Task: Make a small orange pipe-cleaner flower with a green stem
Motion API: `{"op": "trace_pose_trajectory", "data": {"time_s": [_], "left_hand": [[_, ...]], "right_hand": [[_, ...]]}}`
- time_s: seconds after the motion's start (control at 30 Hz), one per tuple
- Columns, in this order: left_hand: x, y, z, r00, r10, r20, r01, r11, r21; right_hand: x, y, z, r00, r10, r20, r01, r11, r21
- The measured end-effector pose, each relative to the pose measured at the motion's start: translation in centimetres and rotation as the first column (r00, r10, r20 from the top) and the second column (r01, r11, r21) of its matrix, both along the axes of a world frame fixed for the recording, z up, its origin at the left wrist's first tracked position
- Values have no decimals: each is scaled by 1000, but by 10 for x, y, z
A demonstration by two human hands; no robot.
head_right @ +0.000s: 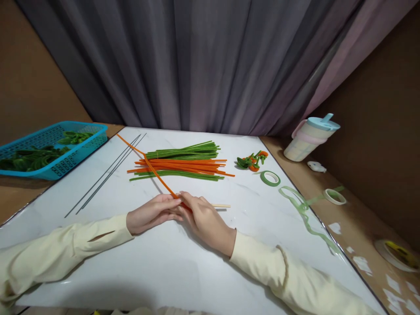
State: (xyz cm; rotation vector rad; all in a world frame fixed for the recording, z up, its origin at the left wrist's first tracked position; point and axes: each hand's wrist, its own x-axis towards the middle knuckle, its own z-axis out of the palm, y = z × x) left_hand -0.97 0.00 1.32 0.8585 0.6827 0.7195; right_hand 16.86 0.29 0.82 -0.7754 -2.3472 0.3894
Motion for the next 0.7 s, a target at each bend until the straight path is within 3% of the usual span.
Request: {"op": "trace_pose_trajectory", "data": {"time_s": [0.23,0.47,0.7], "left_hand": [[4,-6,5,991,92,-99,-90,996,17],[1,-1,2,987,72,-142,-67,997,39],[-1,1,5,981,72,-178,-64,997,54]], "right_hand": [[6,-2,3,990,-71,119,54,989,136],[8,-4,10,971,36,237,-67,990,123],[9,-3,9,968,39,247,-61,995,81]]}}
